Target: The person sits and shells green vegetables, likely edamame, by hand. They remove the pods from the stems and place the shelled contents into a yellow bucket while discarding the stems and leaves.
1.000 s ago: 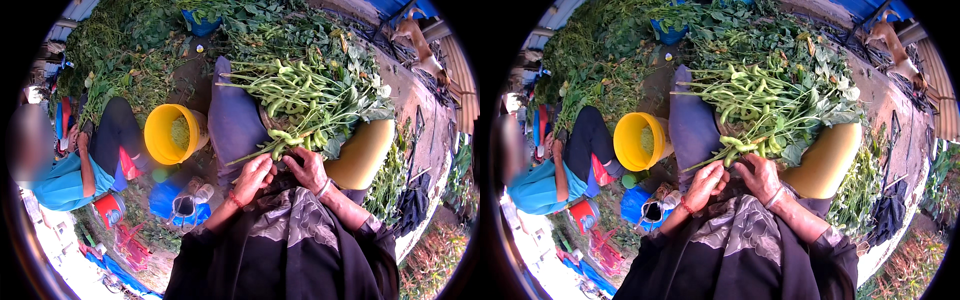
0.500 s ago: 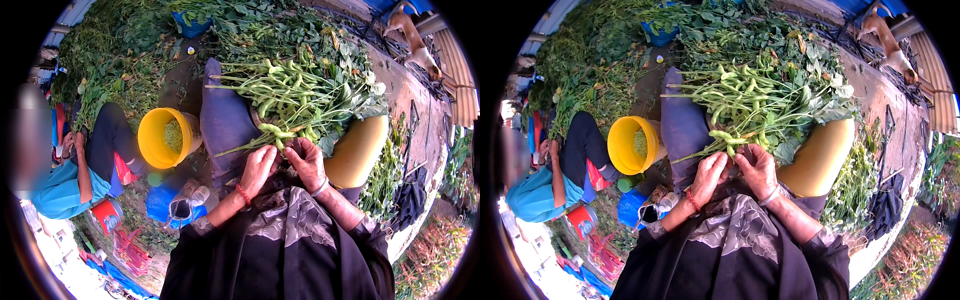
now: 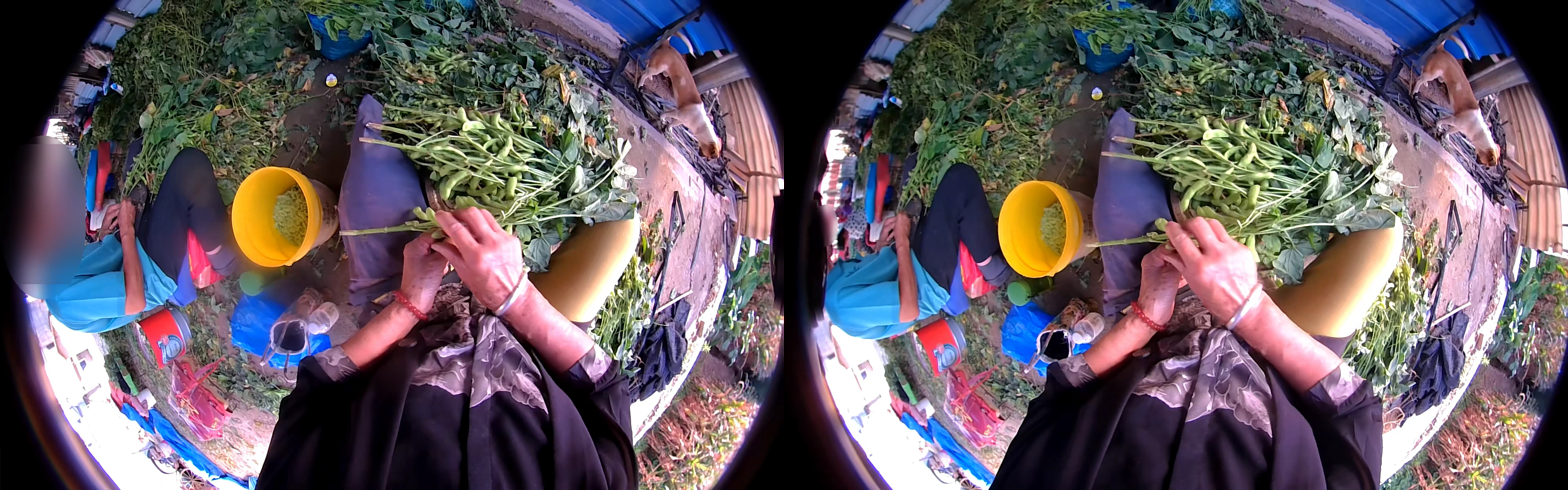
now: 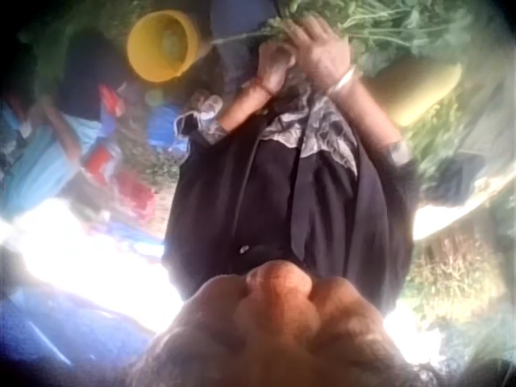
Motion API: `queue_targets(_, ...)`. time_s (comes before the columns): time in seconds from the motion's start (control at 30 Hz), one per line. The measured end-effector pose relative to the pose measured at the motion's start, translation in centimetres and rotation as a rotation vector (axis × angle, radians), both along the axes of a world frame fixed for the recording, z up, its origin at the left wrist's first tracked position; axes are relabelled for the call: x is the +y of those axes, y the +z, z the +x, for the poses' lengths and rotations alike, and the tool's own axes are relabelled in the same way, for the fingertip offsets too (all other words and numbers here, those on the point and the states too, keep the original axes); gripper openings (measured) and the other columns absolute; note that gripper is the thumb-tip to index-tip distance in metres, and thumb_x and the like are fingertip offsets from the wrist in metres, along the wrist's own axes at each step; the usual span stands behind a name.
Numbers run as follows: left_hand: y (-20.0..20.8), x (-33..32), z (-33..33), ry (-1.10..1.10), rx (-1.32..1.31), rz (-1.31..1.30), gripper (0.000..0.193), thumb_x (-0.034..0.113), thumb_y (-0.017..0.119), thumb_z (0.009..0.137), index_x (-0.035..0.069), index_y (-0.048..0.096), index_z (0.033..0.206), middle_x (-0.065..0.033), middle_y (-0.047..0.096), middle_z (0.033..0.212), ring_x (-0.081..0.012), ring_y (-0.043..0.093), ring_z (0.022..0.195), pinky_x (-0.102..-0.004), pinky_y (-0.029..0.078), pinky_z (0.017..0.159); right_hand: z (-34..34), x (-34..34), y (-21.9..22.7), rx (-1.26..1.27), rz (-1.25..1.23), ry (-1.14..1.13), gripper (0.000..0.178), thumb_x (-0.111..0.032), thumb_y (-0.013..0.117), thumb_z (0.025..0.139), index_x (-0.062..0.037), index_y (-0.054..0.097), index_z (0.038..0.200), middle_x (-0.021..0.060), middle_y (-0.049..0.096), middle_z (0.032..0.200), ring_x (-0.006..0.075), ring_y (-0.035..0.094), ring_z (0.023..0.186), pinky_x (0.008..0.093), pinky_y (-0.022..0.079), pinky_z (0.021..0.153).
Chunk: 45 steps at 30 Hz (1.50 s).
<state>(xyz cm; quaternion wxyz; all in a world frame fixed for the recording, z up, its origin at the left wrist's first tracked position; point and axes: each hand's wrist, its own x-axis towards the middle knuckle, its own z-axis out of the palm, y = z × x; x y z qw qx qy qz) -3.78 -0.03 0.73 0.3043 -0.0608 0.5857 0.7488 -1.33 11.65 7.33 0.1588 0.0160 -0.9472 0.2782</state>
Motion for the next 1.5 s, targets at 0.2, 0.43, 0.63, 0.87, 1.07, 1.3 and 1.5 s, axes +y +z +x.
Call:
queue_targets(0.2,1.4,-1.5,-3.3,0.075,0.092,-0.075,0.008,0.009,0.059,0.084,0.003,0.063,0.089,0.0048,0.055,0.068,-0.0008,0.042,0.056,-0.0166,0.033,0.048,-2.4,-0.2,0.4,0.127,-0.015,0.029,0.027,-0.007,0.060,0.065,-0.0051,0.057,0.092,0.0054,0.052,0.083,0.0218,0.055,0.076,0.0301,0.049,0.057)
queue_targets(0.43,1.6,-2.2,-3.2,-0.045,0.292,-0.173,0.007,0.007,0.063,0.083,0.001,0.061,0.084,0.0030,0.058,0.072,-0.0020,0.049,0.066,-0.0166,0.042,0.060,-0.2,0.2,-3.7,-0.232,-0.748,-0.352,0.014,-0.008,0.067,0.075,0.0007,0.056,0.076,0.0075,0.054,0.061,0.0149,0.050,0.051,0.0291,0.042,0.050)
queue_targets(0.63,0.6,-2.3,-1.2,-0.241,-0.204,0.093,0.028,0.028,0.055,0.089,0.005,0.059,0.104,0.0045,0.054,0.079,-0.0025,0.045,0.068,-0.0162,0.037,0.057,1.4,-0.6,-3.5,-0.409,-1.127,-0.425,0.022,-0.017,0.064,0.082,-0.0010,0.054,0.071,-0.0007,0.052,0.057,0.0033,0.044,0.052,0.0206,0.036,0.046)
queue_targets(0.87,0.6,-1.9,-0.9,-0.139,-0.357,0.201,0.023,0.024,0.057,0.088,0.006,0.060,0.100,0.0054,0.053,0.079,-0.0028,0.044,0.067,-0.0161,0.035,0.057,3.2,-1.1,-4.5,-0.358,-0.705,-0.297,0.021,-0.018,0.059,0.084,0.0002,0.050,0.079,0.0128,0.051,0.056,0.0263,0.049,0.048,0.0328,0.040,0.048)
queue_targets(1.07,0.8,-1.3,-0.5,-0.050,-0.288,0.084,0.017,0.023,0.060,0.086,0.006,0.060,0.088,0.0052,0.053,0.070,-0.0023,0.046,0.058,-0.0157,0.039,0.053,4.1,-0.8,-4.4,-0.223,-0.572,-0.112,0.014,-0.005,0.053,0.083,0.0019,0.054,0.096,0.0201,0.057,0.080,0.0374,0.057,0.070,0.0394,0.045,0.060)
queue_targets(1.3,1.3,-0.9,-0.4,-0.012,-0.241,0.043,0.018,0.023,0.062,0.085,0.006,0.059,0.086,0.0033,0.054,0.069,-0.0030,0.048,0.057,-0.0160,0.041,0.053,4.7,-0.3,-3.0,-0.363,-0.677,-0.109,0.024,-0.004,0.054,0.082,0.0017,0.057,0.105,0.0150,0.063,0.077,0.0250,0.061,0.060,0.0320,0.049,0.057)
queue_targets(1.5,0.4,-0.9,-0.6,-0.045,-0.267,0.108,0.019,0.023,0.058,0.087,0.005,0.057,0.085,0.0024,0.053,0.066,-0.0032,0.045,0.054,-0.0165,0.037,0.048,4.2,0.2,-3.2,-0.542,-1.025,-0.138,0.026,-0.008,0.048,0.088,0.0063,0.055,0.109,0.0030,0.061,0.073,0.0069,0.053,0.054,0.0215,0.045,0.051)
